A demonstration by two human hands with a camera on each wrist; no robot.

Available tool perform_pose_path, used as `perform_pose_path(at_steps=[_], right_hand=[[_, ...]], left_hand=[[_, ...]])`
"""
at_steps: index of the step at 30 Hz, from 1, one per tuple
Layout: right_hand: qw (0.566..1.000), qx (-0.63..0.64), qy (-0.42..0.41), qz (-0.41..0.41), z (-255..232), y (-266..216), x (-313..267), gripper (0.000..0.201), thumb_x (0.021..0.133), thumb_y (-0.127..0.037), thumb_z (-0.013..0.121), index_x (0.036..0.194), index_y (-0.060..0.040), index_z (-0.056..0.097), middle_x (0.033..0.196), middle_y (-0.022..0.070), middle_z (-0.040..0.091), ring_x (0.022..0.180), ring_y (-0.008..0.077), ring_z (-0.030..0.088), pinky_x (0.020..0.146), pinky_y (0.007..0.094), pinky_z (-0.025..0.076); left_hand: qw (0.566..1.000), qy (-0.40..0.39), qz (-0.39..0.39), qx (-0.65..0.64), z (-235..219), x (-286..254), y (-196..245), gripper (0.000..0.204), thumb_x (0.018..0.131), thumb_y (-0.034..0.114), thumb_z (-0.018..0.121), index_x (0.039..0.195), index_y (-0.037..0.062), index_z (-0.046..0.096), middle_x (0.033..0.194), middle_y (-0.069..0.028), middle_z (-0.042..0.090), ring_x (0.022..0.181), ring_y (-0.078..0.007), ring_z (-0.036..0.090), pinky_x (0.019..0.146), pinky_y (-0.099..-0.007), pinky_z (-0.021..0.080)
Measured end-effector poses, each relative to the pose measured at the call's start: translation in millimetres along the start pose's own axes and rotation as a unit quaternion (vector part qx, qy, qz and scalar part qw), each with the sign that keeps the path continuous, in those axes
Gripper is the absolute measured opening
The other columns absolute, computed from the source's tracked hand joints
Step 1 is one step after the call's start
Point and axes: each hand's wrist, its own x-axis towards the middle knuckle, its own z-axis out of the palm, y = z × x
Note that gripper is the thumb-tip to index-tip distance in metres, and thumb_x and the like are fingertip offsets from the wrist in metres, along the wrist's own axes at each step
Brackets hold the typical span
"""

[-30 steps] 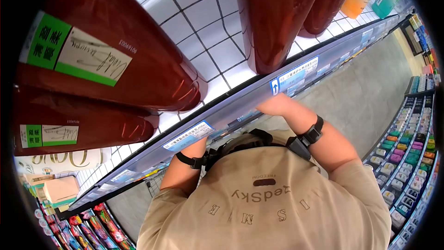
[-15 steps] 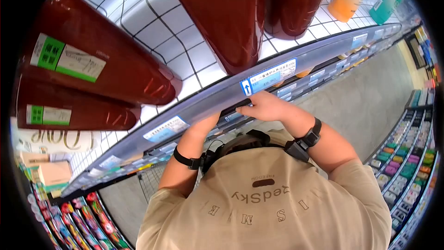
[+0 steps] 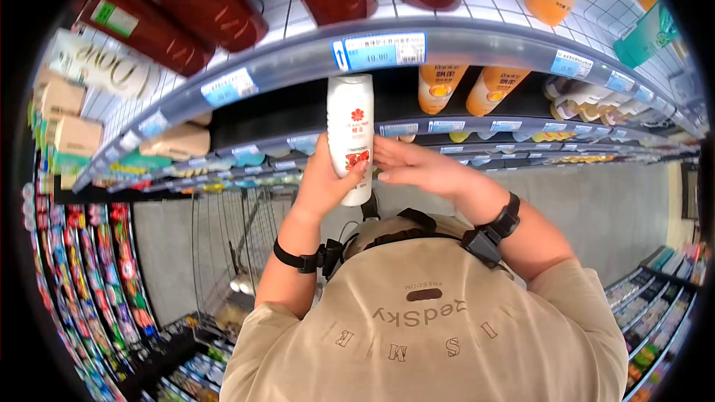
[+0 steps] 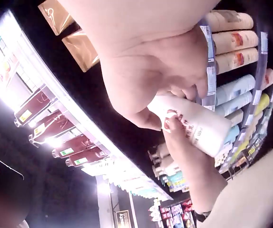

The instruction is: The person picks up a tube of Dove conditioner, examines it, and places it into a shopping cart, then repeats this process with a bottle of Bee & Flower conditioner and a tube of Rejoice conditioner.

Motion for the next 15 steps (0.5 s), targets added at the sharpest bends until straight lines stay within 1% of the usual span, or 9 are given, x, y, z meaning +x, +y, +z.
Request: perform_pose_path(at_steps=[1,2,3,6,8,10,11,13,15], right_hand=[[1.000,0.011,0.005,0.025,3,0,-8,0.080,0.093,-0.005,0.055,0.161,0.0012,0.012,0.164,0.0157,0.026,0.154,0.0238,0.020,0.123,0.0379,0.021],[0.999,0.015,-0.010,0.033,5,-2,-14,0.080,0.093,-0.005,0.055,0.161,0.0012,0.012,0.164,0.0157,0.026,0.154,0.0238,0.020,0.123,0.0379,0.021],[0.999,0.016,-0.006,0.034,7,-4,-19,0.082,0.092,-0.006,0.056,0.161,0.0016,0.011,0.165,0.0158,0.025,0.154,0.0245,0.020,0.124,0.0382,0.020],[0.999,0.028,-0.023,0.037,11,2,-27,0.082,0.094,-0.008,0.057,0.161,0.0027,0.010,0.166,0.0163,0.022,0.155,0.0254,0.019,0.124,0.0386,0.017],[0.998,0.058,-0.028,0.018,12,9,-30,0.081,0.095,-0.008,0.056,0.161,0.0026,0.011,0.167,0.0169,0.020,0.155,0.0256,0.018,0.125,0.0387,0.017],[0.996,0.077,-0.040,0.024,21,13,-31,0.078,0.096,-0.006,0.055,0.160,0.0024,0.012,0.167,0.0172,0.019,0.155,0.0257,0.018,0.125,0.0385,0.017],[0.995,0.082,-0.057,0.005,26,17,-30,0.079,0.096,-0.005,0.055,0.161,0.0024,0.011,0.167,0.0173,0.018,0.155,0.0255,0.018,0.125,0.0385,0.016],[0.992,0.097,-0.081,-0.030,38,26,-28,0.082,0.094,-0.003,0.056,0.161,0.0015,0.008,0.167,0.0171,0.017,0.156,0.0253,0.017,0.125,0.0387,0.017],[0.994,0.066,-0.083,-0.036,50,37,-29,0.084,0.093,-0.002,0.057,0.161,0.0008,0.007,0.167,0.0170,0.017,0.156,0.0254,0.016,0.125,0.0386,0.017]], left_hand=[[0.999,-0.016,-0.031,0.009,3,-14,6,0.057,0.084,0.019,0.078,0.127,-0.0014,0.046,0.111,-0.0190,0.068,0.101,-0.0261,0.069,0.086,-0.0379,0.055],[0.997,-0.030,-0.062,0.017,6,-28,11,0.059,0.083,0.019,0.078,0.128,-0.0018,0.046,0.112,-0.0194,0.068,0.102,-0.0263,0.069,0.087,-0.0380,0.054],[0.996,-0.024,-0.086,0.023,10,-42,9,0.062,0.082,0.021,0.079,0.129,-0.0028,0.045,0.111,-0.0198,0.068,0.102,-0.0278,0.069,0.087,-0.0389,0.055],[0.993,0.003,-0.106,0.050,19,-81,19,0.063,0.082,0.022,0.079,0.129,-0.0031,0.045,0.109,-0.0204,0.069,0.100,-0.0294,0.070,0.087,-0.0397,0.054],[0.991,0.016,-0.127,0.037,19,-103,18,0.063,0.082,0.023,0.079,0.129,-0.0027,0.046,0.110,-0.0210,0.068,0.100,-0.0297,0.069,0.087,-0.0399,0.054],[0.989,0.006,-0.108,0.096,17,-119,24,0.062,0.083,0.022,0.079,0.130,-0.0013,0.046,0.110,-0.0129,0.066,0.097,-0.0199,0.065,0.085,-0.0361,0.055],[0.989,0.012,-0.110,0.099,18,-126,25,0.062,0.083,0.022,0.079,0.130,-0.0013,0.046,0.110,-0.0129,0.066,0.097,-0.0199,0.065,0.085,-0.0361,0.055],[0.993,0.036,-0.096,0.060,17,-137,25,0.062,0.082,0.024,0.079,0.128,-0.0024,0.046,0.109,-0.0217,0.068,0.099,-0.0300,0.069,0.086,-0.0404,0.054],[0.992,0.044,-0.105,0.060,13,-145,26,0.063,0.082,0.023,0.079,0.128,-0.0024,0.045,0.108,-0.0214,0.068,0.099,-0.0303,0.070,0.086,-0.0406,0.055]])
